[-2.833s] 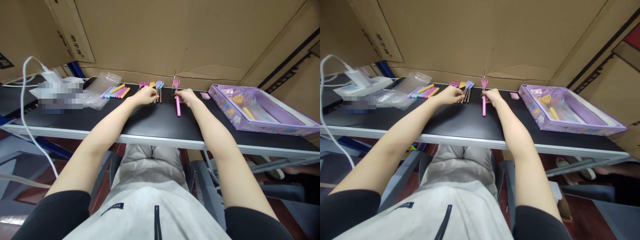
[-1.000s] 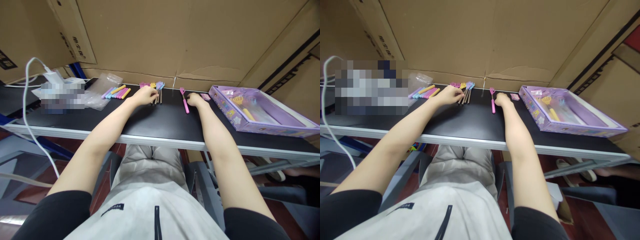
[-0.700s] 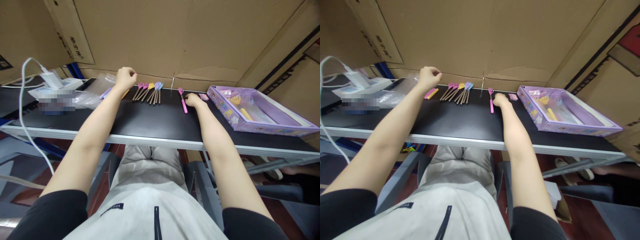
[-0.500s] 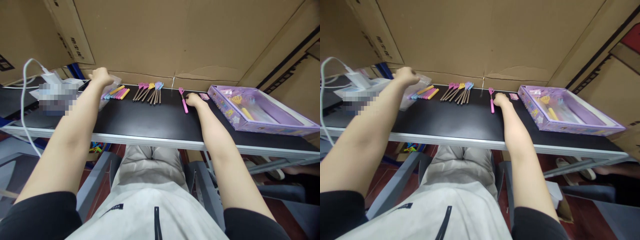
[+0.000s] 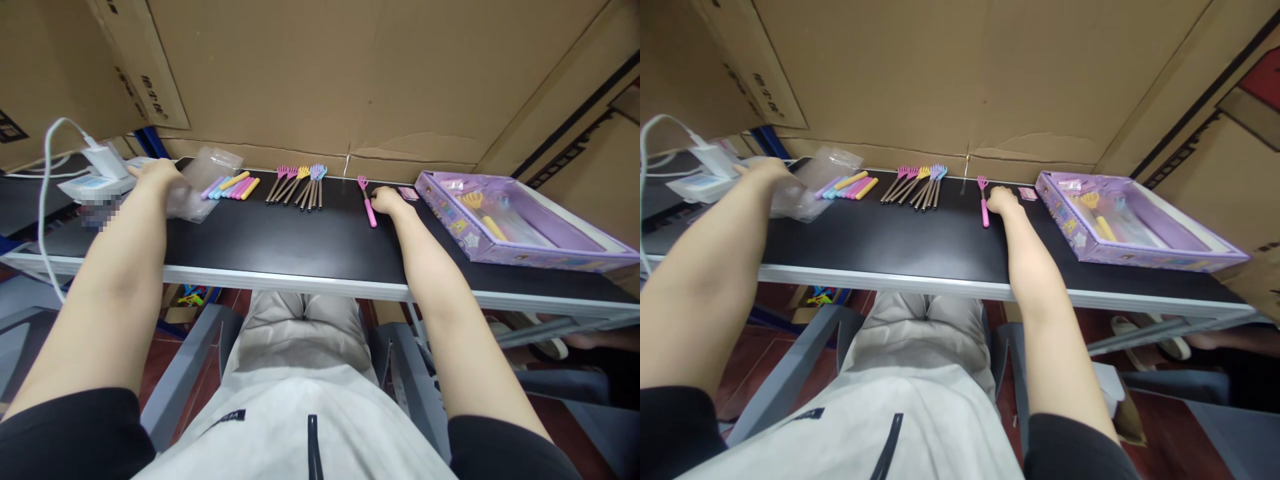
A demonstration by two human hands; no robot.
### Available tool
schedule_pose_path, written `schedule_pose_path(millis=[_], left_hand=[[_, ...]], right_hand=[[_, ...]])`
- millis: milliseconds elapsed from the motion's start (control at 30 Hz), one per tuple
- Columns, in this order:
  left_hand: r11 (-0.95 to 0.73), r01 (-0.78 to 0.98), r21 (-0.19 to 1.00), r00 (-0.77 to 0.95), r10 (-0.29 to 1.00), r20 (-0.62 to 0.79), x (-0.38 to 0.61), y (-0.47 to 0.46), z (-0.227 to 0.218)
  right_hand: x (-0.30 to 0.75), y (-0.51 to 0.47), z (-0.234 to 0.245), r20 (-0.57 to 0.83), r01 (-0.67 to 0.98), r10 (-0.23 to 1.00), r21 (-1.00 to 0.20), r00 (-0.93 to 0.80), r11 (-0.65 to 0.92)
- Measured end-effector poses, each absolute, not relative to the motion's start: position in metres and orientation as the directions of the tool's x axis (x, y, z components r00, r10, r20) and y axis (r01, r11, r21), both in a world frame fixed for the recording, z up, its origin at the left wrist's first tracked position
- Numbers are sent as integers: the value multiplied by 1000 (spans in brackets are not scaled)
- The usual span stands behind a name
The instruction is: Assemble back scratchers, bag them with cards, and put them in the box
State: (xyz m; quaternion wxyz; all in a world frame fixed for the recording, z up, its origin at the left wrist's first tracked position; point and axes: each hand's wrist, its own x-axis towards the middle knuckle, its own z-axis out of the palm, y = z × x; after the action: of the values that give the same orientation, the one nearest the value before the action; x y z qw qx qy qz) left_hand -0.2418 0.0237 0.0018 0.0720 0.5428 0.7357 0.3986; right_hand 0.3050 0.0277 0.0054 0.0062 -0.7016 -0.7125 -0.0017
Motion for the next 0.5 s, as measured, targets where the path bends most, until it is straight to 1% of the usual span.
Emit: schedule_pose_path(millis=[67, 100, 133, 200, 300, 400, 500], left_hand=[[394, 736, 551, -593, 768, 243, -235, 21, 3], [473, 738, 481, -624, 749, 222, -231, 18, 4], [476, 759, 445, -606, 767, 212, -227, 15, 6], [447, 789, 422, -568, 793, 222, -221, 9, 10], [419, 802, 425, -545, 804, 237, -217, 3, 14], [434, 796, 422, -551, 808, 209, -214, -1, 17], [439, 783, 441, -563, 802, 202, -214, -6, 20]], right_hand=[[306, 29, 4, 13, 1000, 1000, 0, -16, 16], [306, 29, 4, 12, 1000, 1000, 4, -15, 15], [306, 30, 4, 10, 1000, 1000, 7, -14, 14], [306, 30, 3, 6, 1000, 1000, 6, -15, 15], [306, 30, 3, 13, 1000, 1000, -11, -13, 13], [305, 29, 3, 21, 999, 1000, -33, -1, 2], [304, 28, 4, 19, 1000, 1000, -30, -6, 6]])
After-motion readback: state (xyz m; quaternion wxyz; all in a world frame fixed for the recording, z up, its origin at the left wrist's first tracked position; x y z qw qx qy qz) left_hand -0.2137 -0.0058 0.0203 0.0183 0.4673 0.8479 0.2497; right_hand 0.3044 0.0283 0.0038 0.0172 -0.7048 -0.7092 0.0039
